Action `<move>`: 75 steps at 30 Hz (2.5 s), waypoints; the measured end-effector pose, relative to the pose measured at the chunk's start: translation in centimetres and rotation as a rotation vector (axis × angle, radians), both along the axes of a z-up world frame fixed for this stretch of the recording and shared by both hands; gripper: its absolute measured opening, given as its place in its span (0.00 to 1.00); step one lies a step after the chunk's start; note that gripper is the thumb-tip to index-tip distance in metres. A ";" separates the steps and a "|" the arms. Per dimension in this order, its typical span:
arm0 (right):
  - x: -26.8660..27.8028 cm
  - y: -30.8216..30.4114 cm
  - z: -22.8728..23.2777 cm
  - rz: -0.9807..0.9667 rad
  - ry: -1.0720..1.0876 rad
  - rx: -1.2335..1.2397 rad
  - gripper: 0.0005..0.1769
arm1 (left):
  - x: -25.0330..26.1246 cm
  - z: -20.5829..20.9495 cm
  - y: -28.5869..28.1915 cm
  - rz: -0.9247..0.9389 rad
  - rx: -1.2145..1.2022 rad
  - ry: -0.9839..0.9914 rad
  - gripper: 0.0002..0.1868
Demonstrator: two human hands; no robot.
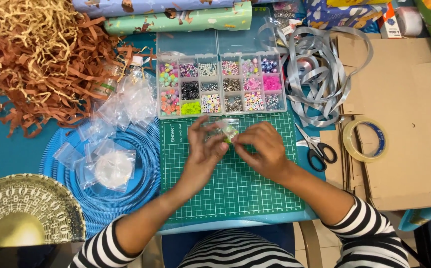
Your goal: Picking up small decorative beads from a storage container and placing them into a small plastic bag.
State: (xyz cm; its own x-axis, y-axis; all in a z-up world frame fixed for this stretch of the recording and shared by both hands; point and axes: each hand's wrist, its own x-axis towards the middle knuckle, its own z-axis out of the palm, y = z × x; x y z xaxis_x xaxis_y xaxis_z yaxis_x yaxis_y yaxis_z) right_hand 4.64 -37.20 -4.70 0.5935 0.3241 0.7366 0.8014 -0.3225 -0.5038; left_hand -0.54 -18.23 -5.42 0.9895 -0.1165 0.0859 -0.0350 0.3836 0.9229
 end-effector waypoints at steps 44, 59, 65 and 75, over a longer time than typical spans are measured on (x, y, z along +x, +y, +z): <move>0.0 -0.4 -0.4 -0.018 -0.154 -0.304 0.17 | 0.7 1.6 1.3 0.215 1.079 -0.684 0.29; 1.3 -1.9 1.1 0.004 -0.088 -0.183 0.17 | 1.0 1.7 1.4 0.163 0.995 -0.642 0.19; 7.6 -7.4 4.7 -0.289 0.021 -0.423 0.12 | 0.9 1.0 1.4 0.057 0.739 -0.461 0.21; 10.5 -7.9 2.7 -0.385 -0.113 -0.961 0.13 | 0.9 1.3 1.4 -0.014 0.729 -0.437 0.22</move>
State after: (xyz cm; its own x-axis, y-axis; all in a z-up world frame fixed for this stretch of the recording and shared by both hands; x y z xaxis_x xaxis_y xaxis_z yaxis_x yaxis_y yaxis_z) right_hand 15.13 -45.08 -1.97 0.7249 0.6068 0.3259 0.5854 -0.7921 0.1728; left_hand 0.34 -16.85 -4.15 0.8829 -0.3030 0.3588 -0.4455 -0.2984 0.8441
